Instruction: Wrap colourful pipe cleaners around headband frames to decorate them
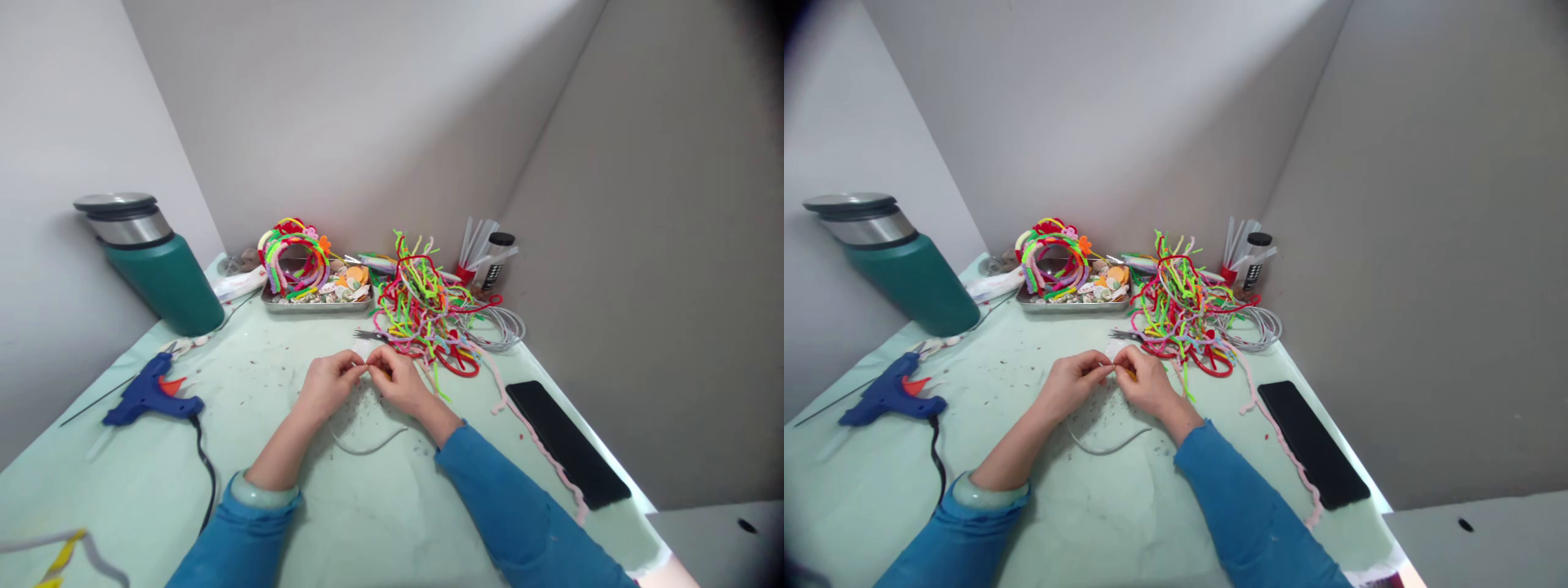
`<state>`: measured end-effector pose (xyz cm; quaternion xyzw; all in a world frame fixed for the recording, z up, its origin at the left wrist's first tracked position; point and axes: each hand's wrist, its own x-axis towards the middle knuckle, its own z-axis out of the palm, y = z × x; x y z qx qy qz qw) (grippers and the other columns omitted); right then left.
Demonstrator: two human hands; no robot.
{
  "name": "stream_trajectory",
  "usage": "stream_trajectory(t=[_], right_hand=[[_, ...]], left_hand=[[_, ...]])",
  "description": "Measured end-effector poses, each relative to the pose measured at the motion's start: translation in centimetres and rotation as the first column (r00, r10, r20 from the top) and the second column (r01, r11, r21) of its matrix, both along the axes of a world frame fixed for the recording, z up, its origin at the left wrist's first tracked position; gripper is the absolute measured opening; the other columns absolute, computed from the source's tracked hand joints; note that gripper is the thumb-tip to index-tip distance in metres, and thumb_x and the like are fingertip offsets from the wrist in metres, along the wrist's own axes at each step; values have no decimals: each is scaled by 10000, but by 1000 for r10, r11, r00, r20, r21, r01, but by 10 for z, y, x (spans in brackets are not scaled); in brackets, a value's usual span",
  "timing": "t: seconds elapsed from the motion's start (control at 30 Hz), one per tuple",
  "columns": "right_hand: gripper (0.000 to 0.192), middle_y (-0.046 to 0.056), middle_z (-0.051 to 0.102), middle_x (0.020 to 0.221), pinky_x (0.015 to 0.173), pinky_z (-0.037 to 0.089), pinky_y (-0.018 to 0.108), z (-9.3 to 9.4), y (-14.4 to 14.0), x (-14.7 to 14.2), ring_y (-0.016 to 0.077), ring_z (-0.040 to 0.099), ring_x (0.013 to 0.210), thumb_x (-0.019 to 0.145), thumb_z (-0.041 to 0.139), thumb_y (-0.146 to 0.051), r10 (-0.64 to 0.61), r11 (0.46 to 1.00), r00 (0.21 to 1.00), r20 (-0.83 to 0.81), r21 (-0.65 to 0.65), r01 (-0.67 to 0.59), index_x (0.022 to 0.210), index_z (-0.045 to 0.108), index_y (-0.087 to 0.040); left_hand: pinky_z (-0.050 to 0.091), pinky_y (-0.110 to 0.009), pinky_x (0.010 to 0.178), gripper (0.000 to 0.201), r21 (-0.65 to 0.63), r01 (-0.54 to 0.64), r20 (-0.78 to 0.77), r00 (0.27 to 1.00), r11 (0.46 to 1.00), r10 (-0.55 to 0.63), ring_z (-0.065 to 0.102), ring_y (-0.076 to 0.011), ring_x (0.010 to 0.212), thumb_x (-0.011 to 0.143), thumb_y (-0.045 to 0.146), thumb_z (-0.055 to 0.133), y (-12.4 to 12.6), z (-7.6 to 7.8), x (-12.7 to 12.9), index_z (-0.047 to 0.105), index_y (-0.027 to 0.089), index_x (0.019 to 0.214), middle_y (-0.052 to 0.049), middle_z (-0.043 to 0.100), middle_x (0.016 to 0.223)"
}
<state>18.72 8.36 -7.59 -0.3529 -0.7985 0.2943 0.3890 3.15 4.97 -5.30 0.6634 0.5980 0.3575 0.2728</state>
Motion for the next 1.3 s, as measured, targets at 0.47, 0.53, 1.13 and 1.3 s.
stream_trajectory(t=[0.47, 0.53, 1.13, 1.3], right_hand=[[80, -7, 568, 703, 539, 356, 217, 1, -1, 1, 112, 493, 603, 782, 474, -168, 13, 1000, 1000, -4, 25, -13, 824, 541, -181], [80, -6, 569, 705, 536, 352, 217, 0, -1, 1, 112, 490, 601, 777, 475, -161, 7, 999, 1000, 1, 35, -7, 819, 540, -181], [93, -14, 571, 705, 541, 344, 214, 0, -5, 0, 103, 491, 587, 782, 471, -147, 42, 998, 999, 23, 38, -43, 853, 520, -183], [90, -14, 571, 694, 541, 345, 213, -1, -4, 0, 102, 487, 580, 783, 472, -146, 29, 999, 999, 26, 35, -30, 850, 521, -180]], left_hand=[[314, -195, 423, 310, -162, 67, 187, 982, 984, -36, 428, -81, 424, 743, 415, 478, 2, -5, -1, 613, 142, 794, -3, 606, 586], [318, -196, 429, 328, -166, 69, 172, 984, 984, -40, 428, -81, 427, 749, 430, 464, 1, -3, -1, 619, 140, 759, -13, 622, 610], [284, -202, 390, 280, -240, 37, 238, 971, 970, 22, 391, -71, 367, 716, 417, 508, 1, -4, -2, 577, 153, 652, 15, 578, 520], [303, -197, 403, 297, -212, 25, 259, 965, 977, 31, 409, -67, 383, 711, 430, 510, 4, -10, 0, 579, 144, 668, -10, 619, 591]])
